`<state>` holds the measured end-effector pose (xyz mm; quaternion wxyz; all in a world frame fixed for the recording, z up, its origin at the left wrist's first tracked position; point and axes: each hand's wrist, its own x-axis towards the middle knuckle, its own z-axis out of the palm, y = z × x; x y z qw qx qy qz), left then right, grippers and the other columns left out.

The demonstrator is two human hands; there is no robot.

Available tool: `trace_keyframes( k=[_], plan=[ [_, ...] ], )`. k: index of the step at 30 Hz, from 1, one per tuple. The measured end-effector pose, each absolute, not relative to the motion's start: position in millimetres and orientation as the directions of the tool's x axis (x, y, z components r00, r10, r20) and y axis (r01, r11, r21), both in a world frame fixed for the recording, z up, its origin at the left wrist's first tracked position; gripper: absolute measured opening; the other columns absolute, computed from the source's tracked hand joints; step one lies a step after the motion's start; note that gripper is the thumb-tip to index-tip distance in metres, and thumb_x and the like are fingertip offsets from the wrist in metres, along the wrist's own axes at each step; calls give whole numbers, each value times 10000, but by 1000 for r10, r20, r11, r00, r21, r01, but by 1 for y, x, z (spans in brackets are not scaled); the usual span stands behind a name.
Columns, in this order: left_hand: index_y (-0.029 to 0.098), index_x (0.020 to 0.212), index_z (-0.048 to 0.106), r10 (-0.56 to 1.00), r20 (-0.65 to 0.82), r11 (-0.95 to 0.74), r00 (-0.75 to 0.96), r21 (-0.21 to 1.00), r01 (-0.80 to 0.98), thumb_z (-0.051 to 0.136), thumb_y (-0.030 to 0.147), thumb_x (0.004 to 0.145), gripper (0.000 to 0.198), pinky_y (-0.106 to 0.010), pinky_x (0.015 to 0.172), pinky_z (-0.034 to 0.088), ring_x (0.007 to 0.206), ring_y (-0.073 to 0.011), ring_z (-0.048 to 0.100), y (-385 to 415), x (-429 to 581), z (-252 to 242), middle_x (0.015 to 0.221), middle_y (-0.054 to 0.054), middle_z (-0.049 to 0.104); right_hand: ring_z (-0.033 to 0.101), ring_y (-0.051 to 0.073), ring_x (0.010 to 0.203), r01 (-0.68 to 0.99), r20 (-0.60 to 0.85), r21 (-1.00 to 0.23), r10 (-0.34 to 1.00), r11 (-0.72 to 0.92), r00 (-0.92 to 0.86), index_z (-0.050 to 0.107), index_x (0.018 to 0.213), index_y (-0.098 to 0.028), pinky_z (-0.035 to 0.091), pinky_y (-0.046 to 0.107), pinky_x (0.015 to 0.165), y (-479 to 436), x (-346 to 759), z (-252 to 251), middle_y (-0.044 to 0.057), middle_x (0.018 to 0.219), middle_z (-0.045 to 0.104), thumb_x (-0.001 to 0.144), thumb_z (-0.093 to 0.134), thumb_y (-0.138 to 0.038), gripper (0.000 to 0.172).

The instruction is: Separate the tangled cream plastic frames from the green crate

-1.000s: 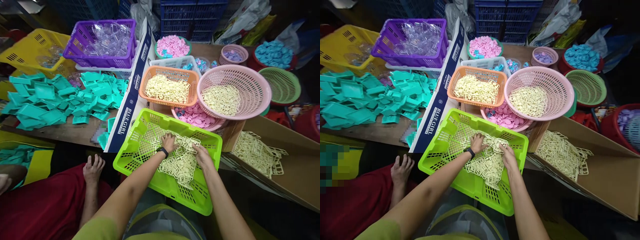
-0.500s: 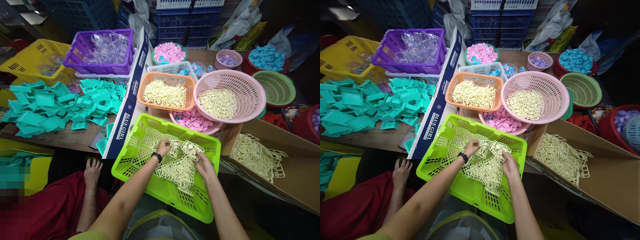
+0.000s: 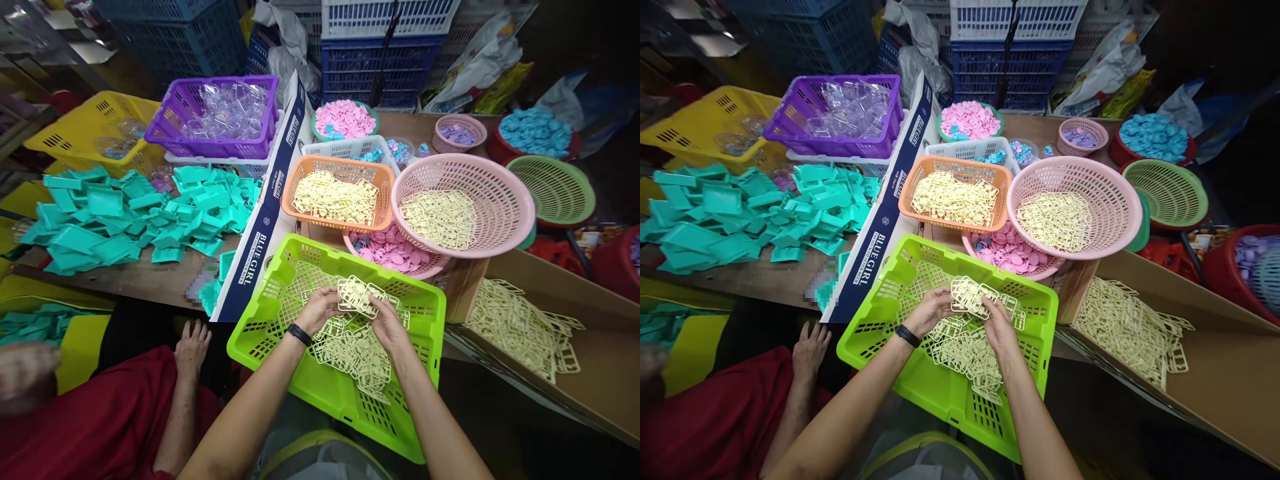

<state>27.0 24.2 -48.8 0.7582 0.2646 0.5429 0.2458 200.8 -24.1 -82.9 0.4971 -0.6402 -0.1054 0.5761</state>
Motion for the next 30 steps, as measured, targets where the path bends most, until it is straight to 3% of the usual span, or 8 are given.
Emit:
trace_keyframes(
  k=[4,9,13,15,18,22,26,30],
  plan=[
    [122,894,617,707,-617,707,345,597,-380,681,91,825,99,-382,758,655,721,-158,713,31,23,-23,896,-60,729,571,305,1303,-448,-541,-803,794,-392,276,646,972,-244,496,496,1105,-16,192,-52,72,1188,728,586,843,-532,521],
    [99,960,702,797,-486,593,357,741,-315,663,230,912,145,-318,652,648,762,-170,725,71,19,11,1038,-128,743,620,277,1196,-430,-441,-851,855,-302,274,667,1046,-220,535,445,1039,31,188,-5,69,1179,728,616,843,-513,549],
    [101,1148,672,916,-246,362,316,846,-391,579,214,972,229,-307,792,643,829,-143,741,126,26,45,1121,-138,725,622,206,1162,-417,-232,-905,915,-79,329,624,1112,-213,575,354,918,117,195,30,62,1279,671,777,714,-355,375],
    [129,1211,622,950,-195,279,245,881,-381,573,231,978,259,-312,780,635,775,-129,737,142,28,52,1085,-110,726,648,203,1032,-410,-340,-892,878,-188,338,600,1120,-185,573,332,728,148,201,45,89,1181,693,868,631,-384,323],
    [120,1072,647,922,-258,306,290,942,-136,610,246,953,178,-309,719,616,677,-111,696,139,23,39,1019,-100,729,654,196,939,-261,-421,-905,796,-336,434,596,1116,-186,523,298,652,144,211,55,86,1060,705,877,649,-411,332],
    [103,902,672,755,-595,429,277,767,477,594,179,932,113,-351,828,587,826,-186,703,97,7,-14,956,-127,732,648,217,1047,176,-173,-948,896,-264,409,660,1019,-226,524,396,977,69,215,22,57,1089,721,845,663,-431,269],
    [70,1103,646,722,-685,474,96,591,653,603,-21,794,325,-468,1116,427,1305,-346,542,62,-8,-66,1337,-247,602,654,318,1058,467,-534,-623,777,-628,333,680,1025,-138,510,496,995,16,203,-51,170,1126,715,868,568,-306,256],
    [116,1294,553,683,-731,515,-14,467,719,601,-62,692,629,-524,1148,362,1452,-401,354,50,-16,-90,1528,-255,396,384,508,1383,592,-545,-448,730,-670,413,578,1251,-35,303,683,1112,6,180,-105,326,1429,494,833,605,-292,492]
  ],
)
